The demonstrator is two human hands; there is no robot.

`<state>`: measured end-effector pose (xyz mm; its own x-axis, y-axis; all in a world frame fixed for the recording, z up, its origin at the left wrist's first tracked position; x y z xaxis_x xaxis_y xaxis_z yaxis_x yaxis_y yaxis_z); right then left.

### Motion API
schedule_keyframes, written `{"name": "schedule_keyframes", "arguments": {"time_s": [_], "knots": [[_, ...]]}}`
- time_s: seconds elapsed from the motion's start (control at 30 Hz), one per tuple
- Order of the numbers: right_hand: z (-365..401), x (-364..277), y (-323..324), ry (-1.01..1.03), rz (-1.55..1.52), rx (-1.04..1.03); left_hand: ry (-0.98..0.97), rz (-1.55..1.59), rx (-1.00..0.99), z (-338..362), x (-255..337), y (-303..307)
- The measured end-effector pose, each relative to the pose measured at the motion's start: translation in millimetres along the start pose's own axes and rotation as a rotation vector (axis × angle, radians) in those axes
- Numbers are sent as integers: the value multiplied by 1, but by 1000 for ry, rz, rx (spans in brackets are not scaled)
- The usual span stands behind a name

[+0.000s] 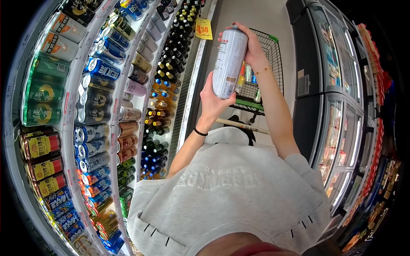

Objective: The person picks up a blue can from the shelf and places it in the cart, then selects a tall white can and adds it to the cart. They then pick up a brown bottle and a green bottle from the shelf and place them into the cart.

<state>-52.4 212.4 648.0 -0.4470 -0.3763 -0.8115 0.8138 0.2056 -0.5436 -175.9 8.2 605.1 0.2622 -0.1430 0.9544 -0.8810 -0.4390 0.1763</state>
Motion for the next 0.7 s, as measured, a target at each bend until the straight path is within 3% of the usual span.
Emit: {"name": "schedule_keyframes", "arguments": {"time_s": [0.17, 0.23, 0.27, 0.33, 0.4, 0.5, 0.57, 0.7], "knots": [[-7, -9, 12, -5, -18, -17, 28, -19, -33, 3, 9, -6], [-10, -13, 15, -21, -47, -41, 88, 270, -118, 1, -10, -9], [-12, -15, 16, -21, -73, -45, 88, 269, -118, 0, -16, -9], [-9, -18, 15, -28, -103, -48, 472, 950, -282, -1, -25, -12], [-6, -24, 13, -40, -193, -92, 538, 920, -321, -4, -24, -16], [-5, -26, 13, -81, -322, -172, 689, 1168, -416, -5, 9, -13], [-3, -26, 13, -76, -348, -197, 776, 1342, -605, -4, 20, -13], [1, -26, 12, -60, -383, -186, 807, 1366, -526, -6, 9, -22]]}}
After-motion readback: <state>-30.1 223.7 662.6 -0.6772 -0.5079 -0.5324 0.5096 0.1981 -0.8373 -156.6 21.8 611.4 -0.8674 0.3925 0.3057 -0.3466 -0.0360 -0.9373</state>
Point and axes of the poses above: each hand's wrist, its own z-axis away from the middle knuckle, its own y-axis out of the back of the hand, x = y × z, the point moved 1 cm from there along -z, towards the middle knuckle, and after that the axes turned 8 degrees about x, right-handed, at the moved point
